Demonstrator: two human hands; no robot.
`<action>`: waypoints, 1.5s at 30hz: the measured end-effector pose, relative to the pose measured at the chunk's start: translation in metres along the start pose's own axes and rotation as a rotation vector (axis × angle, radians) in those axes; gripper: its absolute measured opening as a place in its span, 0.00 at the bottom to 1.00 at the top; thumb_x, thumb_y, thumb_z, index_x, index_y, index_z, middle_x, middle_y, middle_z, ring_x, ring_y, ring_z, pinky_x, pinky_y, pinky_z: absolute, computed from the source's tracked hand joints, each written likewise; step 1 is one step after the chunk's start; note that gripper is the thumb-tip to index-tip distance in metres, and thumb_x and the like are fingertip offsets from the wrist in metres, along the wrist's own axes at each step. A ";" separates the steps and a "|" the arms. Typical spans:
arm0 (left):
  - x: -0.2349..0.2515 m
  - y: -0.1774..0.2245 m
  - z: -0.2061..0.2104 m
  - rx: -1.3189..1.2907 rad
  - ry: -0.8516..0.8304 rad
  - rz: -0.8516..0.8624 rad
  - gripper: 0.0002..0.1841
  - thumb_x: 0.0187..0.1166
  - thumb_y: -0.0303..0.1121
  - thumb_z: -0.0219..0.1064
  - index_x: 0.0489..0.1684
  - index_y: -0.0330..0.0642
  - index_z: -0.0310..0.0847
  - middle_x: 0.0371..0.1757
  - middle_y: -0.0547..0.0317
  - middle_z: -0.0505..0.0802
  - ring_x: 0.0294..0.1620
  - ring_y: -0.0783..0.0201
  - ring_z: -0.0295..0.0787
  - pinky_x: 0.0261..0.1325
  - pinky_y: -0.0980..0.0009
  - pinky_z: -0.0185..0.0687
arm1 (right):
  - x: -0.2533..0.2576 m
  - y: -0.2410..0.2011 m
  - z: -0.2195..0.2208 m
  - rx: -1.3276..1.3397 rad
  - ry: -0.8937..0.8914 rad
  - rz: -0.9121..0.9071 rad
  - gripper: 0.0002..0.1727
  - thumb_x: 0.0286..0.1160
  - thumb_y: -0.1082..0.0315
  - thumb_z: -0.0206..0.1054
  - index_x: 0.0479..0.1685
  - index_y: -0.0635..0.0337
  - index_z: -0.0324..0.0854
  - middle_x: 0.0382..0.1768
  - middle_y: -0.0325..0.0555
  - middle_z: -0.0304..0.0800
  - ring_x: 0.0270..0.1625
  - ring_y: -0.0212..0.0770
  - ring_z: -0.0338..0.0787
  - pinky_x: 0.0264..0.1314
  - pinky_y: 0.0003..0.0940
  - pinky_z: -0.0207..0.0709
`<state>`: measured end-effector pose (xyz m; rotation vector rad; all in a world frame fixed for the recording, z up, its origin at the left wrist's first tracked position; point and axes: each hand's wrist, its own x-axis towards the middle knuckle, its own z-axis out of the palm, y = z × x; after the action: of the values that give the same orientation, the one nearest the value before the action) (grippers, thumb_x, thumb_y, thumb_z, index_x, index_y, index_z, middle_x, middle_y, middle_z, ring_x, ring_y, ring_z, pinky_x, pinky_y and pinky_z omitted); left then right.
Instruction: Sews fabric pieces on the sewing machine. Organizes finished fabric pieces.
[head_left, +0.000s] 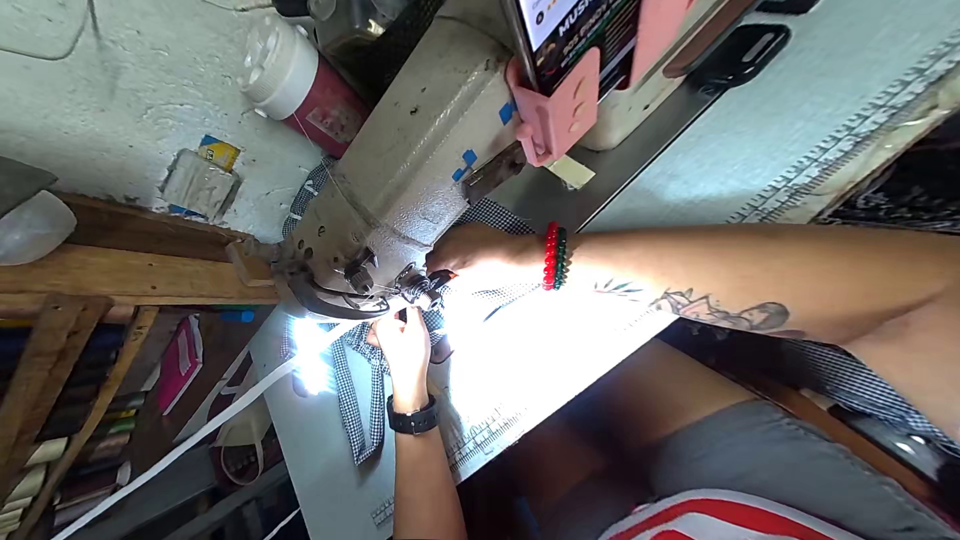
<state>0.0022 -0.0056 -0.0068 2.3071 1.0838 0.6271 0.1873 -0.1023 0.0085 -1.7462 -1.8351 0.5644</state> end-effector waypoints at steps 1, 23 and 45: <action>0.000 0.000 0.000 -0.005 0.001 -0.003 0.08 0.76 0.26 0.65 0.38 0.32 0.92 0.42 0.49 0.93 0.61 0.55 0.80 0.74 0.45 0.51 | 0.000 0.000 0.000 0.002 -0.002 0.001 0.10 0.78 0.73 0.68 0.53 0.62 0.89 0.55 0.58 0.89 0.61 0.61 0.87 0.56 0.63 0.77; 0.000 -0.003 0.002 0.024 -0.001 0.035 0.08 0.75 0.27 0.66 0.38 0.34 0.91 0.36 0.55 0.93 0.50 0.63 0.83 0.73 0.47 0.54 | 0.001 0.002 0.002 0.014 0.015 -0.004 0.11 0.82 0.66 0.68 0.50 0.65 0.88 0.51 0.61 0.89 0.58 0.63 0.88 0.53 0.64 0.76; -0.001 0.001 0.001 0.023 -0.004 0.011 0.09 0.74 0.27 0.66 0.43 0.32 0.91 0.45 0.48 0.93 0.60 0.56 0.81 0.74 0.44 0.52 | 0.003 0.002 0.003 -0.001 0.004 0.000 0.11 0.80 0.65 0.69 0.52 0.63 0.88 0.50 0.59 0.89 0.59 0.62 0.88 0.54 0.64 0.76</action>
<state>0.0029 -0.0073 -0.0073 2.3341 1.0823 0.6169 0.1873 -0.0989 0.0050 -1.7472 -1.8333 0.5597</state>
